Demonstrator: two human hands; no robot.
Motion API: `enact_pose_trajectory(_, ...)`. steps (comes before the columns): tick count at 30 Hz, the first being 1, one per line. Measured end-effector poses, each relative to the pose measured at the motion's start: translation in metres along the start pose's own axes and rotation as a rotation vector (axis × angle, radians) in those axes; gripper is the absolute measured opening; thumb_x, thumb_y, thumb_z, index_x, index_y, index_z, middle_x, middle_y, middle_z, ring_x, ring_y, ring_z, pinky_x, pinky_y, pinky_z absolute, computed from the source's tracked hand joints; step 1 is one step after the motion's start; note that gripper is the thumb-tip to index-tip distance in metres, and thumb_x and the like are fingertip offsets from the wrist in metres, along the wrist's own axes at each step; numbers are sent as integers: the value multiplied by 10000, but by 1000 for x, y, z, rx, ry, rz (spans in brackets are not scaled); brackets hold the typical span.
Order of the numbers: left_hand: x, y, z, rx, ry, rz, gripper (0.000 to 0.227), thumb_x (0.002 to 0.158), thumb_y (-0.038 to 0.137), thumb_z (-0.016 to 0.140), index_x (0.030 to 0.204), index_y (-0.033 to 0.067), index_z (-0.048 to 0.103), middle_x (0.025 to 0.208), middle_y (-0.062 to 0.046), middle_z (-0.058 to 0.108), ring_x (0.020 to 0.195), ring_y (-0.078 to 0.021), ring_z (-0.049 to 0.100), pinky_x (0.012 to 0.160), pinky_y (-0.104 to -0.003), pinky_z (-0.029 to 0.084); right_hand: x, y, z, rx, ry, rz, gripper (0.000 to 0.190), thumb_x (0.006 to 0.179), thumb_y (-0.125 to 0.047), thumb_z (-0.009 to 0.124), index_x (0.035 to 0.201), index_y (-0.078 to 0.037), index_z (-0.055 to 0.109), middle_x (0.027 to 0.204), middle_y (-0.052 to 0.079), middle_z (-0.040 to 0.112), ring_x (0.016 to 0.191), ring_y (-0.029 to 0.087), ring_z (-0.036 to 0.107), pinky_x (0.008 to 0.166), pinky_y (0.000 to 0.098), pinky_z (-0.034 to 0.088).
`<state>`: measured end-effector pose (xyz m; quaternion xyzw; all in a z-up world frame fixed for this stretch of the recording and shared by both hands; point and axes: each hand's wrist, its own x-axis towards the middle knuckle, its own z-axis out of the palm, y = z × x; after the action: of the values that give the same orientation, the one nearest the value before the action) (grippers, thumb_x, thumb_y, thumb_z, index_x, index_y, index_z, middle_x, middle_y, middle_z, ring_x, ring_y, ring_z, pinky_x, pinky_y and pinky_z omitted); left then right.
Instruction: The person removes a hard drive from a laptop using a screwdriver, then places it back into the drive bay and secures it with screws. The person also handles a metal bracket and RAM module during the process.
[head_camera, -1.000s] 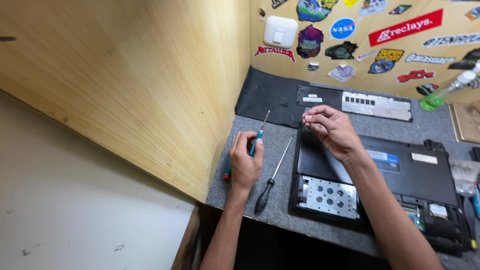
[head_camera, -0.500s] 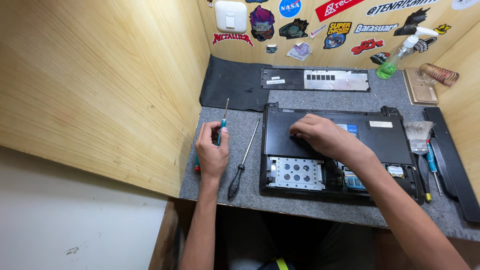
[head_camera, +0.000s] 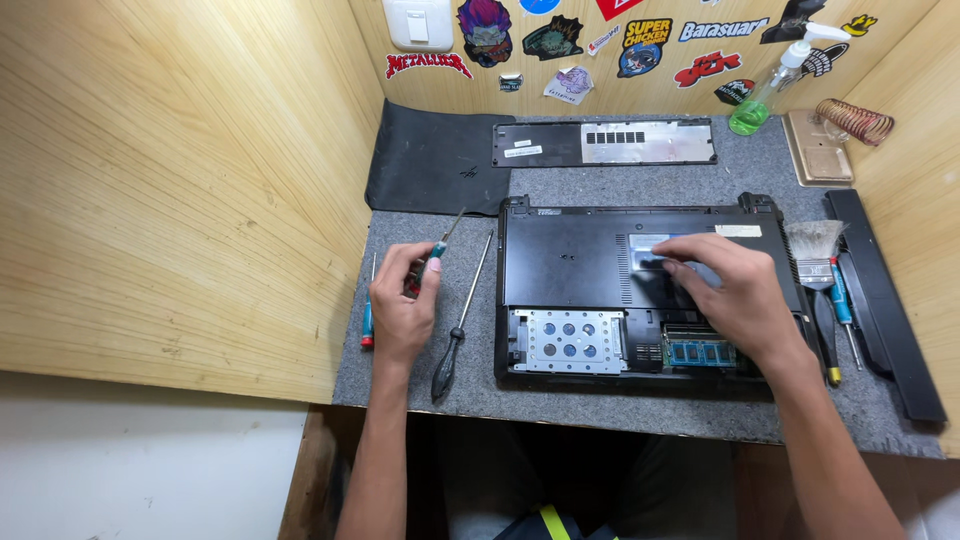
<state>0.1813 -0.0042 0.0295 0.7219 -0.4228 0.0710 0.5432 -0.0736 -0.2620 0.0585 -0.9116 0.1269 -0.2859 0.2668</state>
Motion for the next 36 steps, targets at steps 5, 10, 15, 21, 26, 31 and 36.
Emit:
enact_pose_trajectory(5,8,14,13,-51,-238,-31,216,995,208,564,1104,74,693,1040,-64,675,840,-138,601,696,-263,471,-37,17,-12,-200,101,-43,190,922,-9,726,1112,0,735,1117,119,742,1076,264,674,995,375,550)
enact_pose_trajectory(10,17,27,39,-41,-338,-61,219,1007,229,523,1082,74,658,1032,-57,654,920,-172,625,722,-280,475,-39,17,-11,-219,119,-13,194,951,-24,711,1142,9,727,1130,118,735,1109,278,647,993,393,534)
enact_pose_trajectory(15,11,5,55,-116,-333,-109,163,984,183,601,1082,107,707,875,-109,672,657,-222,613,564,-349,498,-11,2,15,-130,33,106,151,925,-66,730,1071,-77,766,918,80,757,910,230,720,827,332,574)
enact_pose_trajectory(21,9,1,51,-66,-315,-74,148,967,155,618,1063,101,717,870,-108,660,654,-234,623,539,-336,509,31,-14,56,-94,-69,43,177,859,-73,769,1033,-67,740,848,57,700,836,217,664,773,346,577)
enact_pose_trajectory(26,10,9,48,-61,-316,-78,157,959,144,615,1065,87,715,862,-107,659,643,-216,622,530,-327,513,44,-26,68,-184,-130,110,133,900,-134,740,1029,-108,757,853,18,674,843,170,641,768,310,570)
enact_pose_trajectory(31,10,11,49,-68,-320,-100,164,951,125,615,1063,59,716,852,-113,652,638,-208,623,524,-317,511,45,-23,73,-251,-140,110,107,916,-154,725,1016,-143,760,842,-8,651,837,147,626,756,293,563)
enact_pose_trajectory(36,9,8,48,-70,-302,-68,152,948,124,628,1058,75,721,843,-113,650,642,-244,630,530,-343,509,44,-10,76,-70,-133,94,86,915,-72,697,999,-80,719,839,35,638,841,184,635,769,311,557)
